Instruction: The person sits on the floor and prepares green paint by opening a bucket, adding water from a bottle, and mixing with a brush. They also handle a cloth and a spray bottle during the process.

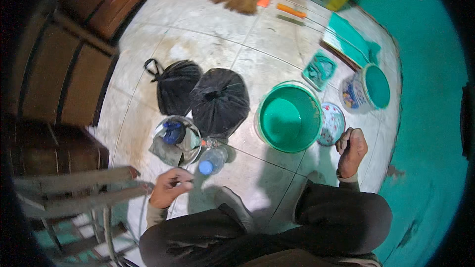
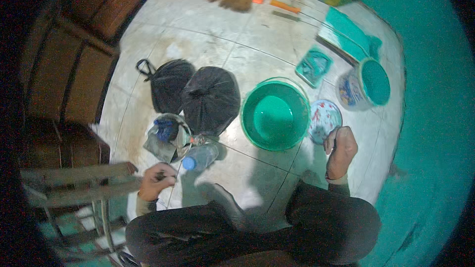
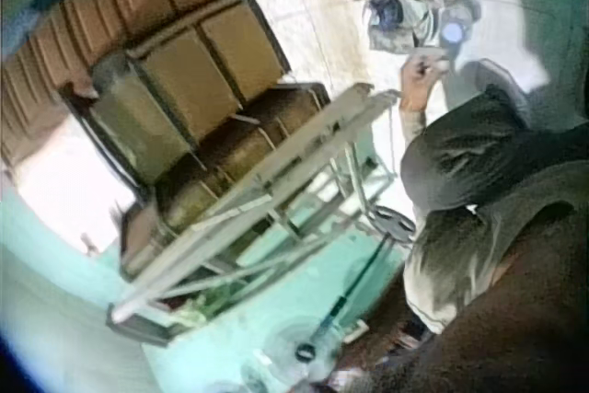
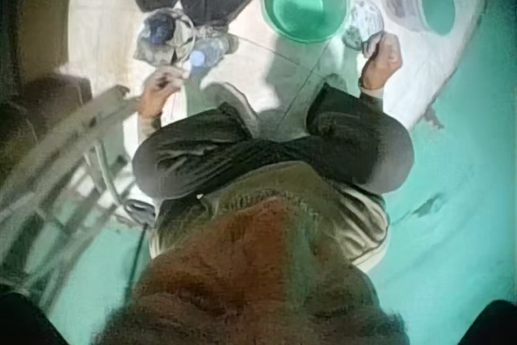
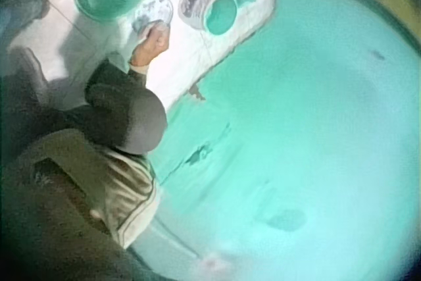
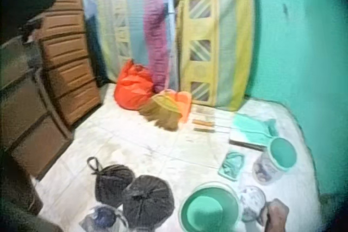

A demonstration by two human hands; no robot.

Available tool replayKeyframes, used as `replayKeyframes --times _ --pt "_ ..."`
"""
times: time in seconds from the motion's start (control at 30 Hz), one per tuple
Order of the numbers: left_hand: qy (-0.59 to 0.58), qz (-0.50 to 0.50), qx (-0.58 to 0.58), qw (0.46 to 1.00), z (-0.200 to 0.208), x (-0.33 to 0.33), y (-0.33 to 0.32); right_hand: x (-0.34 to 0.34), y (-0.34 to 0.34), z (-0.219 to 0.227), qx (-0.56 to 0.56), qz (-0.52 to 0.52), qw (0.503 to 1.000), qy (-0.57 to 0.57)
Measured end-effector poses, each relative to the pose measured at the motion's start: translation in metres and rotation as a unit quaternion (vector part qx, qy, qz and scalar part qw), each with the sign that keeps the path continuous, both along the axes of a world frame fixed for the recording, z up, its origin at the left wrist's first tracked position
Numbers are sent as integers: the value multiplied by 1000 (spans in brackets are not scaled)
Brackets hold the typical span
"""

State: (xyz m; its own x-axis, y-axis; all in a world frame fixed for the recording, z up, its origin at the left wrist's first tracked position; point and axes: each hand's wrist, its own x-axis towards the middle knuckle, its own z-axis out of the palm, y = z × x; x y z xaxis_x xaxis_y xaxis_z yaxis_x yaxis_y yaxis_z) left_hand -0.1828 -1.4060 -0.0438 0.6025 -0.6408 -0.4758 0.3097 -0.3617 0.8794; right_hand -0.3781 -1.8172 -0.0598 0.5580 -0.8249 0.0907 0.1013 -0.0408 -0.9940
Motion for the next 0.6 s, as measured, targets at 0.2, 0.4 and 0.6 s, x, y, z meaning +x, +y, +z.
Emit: replayKeyframes --times 0.2,0.4,0.6 --pt "-211 28 -58 975 41 44 -50 -8 52 -2 82 3 992 93" --pt "-294 -268 -63 915 41 63 -153 -33 96 26 -85 359 897 246" --pt "-390 -373 68 839 -83 118 -239 -64 124 64 -15 331 884 330"
